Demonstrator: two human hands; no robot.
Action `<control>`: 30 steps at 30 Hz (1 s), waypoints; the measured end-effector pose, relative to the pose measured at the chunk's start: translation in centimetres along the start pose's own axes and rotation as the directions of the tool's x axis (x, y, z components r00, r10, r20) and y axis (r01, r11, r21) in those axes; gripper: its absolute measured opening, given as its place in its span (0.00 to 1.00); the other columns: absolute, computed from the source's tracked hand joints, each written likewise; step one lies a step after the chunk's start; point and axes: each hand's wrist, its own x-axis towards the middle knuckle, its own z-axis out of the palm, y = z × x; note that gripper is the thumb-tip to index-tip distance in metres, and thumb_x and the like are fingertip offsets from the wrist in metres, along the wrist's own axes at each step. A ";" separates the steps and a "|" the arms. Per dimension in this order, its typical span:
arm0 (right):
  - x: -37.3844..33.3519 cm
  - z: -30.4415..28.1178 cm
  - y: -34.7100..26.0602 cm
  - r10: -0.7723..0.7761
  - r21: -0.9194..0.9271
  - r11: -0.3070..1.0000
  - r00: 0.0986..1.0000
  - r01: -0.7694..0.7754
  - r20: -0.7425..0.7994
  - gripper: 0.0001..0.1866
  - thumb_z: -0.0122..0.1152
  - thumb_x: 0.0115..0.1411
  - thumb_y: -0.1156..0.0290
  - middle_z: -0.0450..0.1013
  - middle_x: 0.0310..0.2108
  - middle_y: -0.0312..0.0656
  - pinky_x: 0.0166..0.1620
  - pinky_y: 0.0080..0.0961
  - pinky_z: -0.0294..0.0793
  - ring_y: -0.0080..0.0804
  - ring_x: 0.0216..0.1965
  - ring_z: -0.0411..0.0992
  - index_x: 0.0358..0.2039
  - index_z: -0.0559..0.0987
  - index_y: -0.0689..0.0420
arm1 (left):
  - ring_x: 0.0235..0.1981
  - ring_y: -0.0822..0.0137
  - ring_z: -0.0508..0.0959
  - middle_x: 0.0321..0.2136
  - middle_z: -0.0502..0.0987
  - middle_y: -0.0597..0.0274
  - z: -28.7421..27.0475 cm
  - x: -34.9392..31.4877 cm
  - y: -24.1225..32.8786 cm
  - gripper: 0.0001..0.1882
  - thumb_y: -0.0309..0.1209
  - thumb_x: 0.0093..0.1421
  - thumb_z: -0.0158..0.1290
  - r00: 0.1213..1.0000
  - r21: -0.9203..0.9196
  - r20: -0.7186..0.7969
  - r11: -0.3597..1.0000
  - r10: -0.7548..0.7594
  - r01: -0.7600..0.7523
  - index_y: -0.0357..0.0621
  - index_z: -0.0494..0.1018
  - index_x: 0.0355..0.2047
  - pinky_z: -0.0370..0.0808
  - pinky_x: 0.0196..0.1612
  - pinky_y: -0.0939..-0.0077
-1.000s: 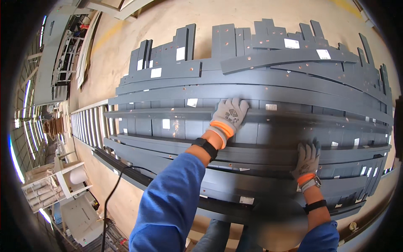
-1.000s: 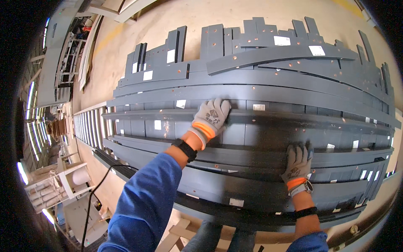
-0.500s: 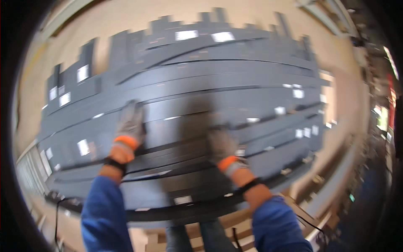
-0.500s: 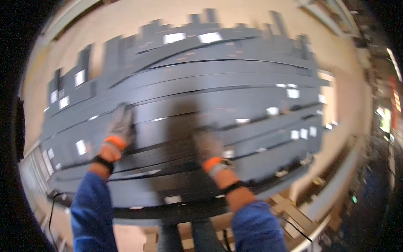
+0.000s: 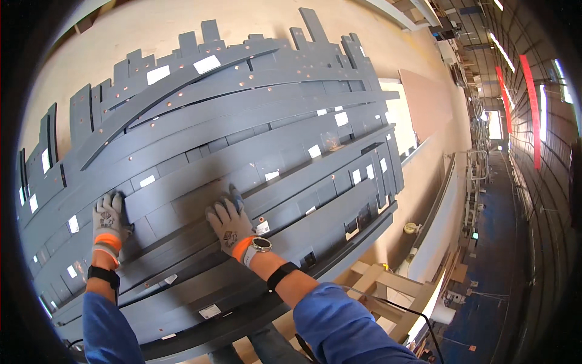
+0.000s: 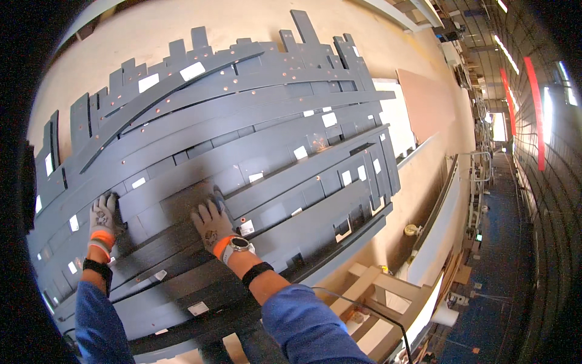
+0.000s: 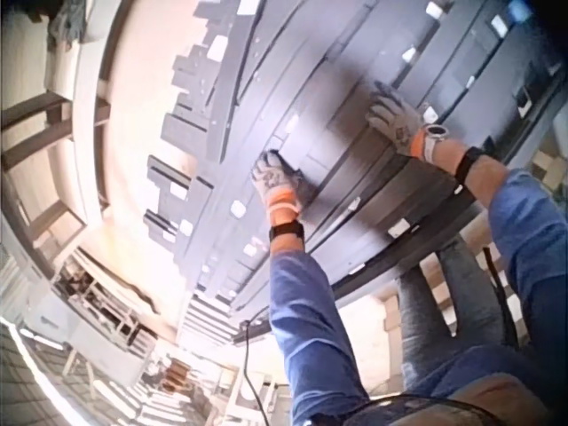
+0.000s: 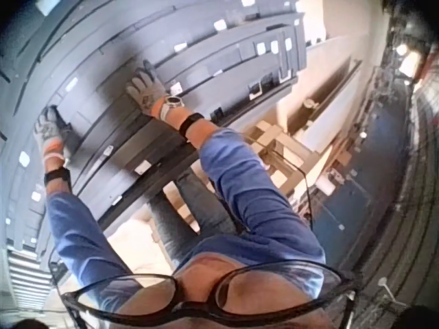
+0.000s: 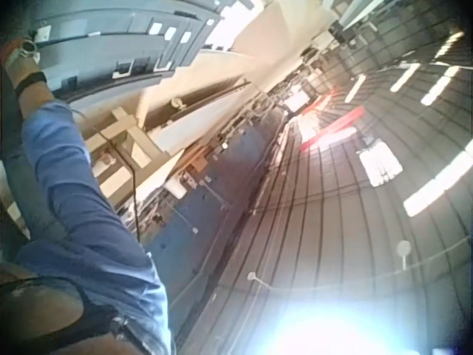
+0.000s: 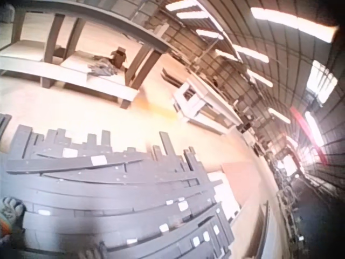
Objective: Organizing and cleaning slats on a workbench using an air blower gun in a manufacturing facility.
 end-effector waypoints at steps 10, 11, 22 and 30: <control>0.5 1.7 0.7 -0.029 0.019 0.999 1.000 0.030 -0.011 0.32 0.47 0.58 0.63 0.50 0.64 0.47 0.65 0.50 0.40 0.49 0.66 0.43 0.63 0.55 0.53 | 0.54 0.50 0.68 0.52 0.67 0.45 -4.5 -0.7 -1.4 0.38 0.38 0.35 0.65 0.943 -0.222 0.223 0.955 0.246 -0.196 0.41 0.68 0.50 0.65 0.58 0.67; 0.5 1.1 0.7 -0.030 0.033 0.999 0.999 0.031 -0.023 0.32 0.47 0.58 0.63 0.50 0.64 0.47 0.65 0.50 0.39 0.49 0.66 0.43 0.63 0.56 0.53 | 0.53 0.50 0.69 0.51 0.69 0.45 -4.8 -0.5 -1.5 0.37 0.36 0.36 0.64 0.931 -0.260 0.285 0.953 0.229 -0.155 0.40 0.68 0.50 0.66 0.56 0.67; 0.4 1.6 0.5 -0.033 -0.010 0.999 0.994 0.032 -0.106 0.30 0.47 0.58 0.65 0.51 0.63 0.47 0.64 0.51 0.41 0.50 0.65 0.45 0.62 0.56 0.54 | 0.51 0.50 0.71 0.50 0.68 0.46 -1.0 -3.1 2.3 0.32 0.34 0.53 0.51 0.974 0.198 0.120 0.956 0.194 -0.215 0.38 0.56 0.57 0.66 0.54 0.66; 0.2 1.6 1.0 -0.002 -0.052 0.999 0.995 -0.004 -0.104 0.32 0.48 0.58 0.63 0.51 0.63 0.46 0.64 0.51 0.41 0.49 0.65 0.45 0.62 0.56 0.52 | 0.51 0.52 0.67 0.52 0.65 0.52 0.1 -3.6 3.2 0.43 0.48 0.48 0.58 0.888 0.172 -0.225 0.913 0.401 -0.369 0.40 0.54 0.59 0.63 0.56 0.63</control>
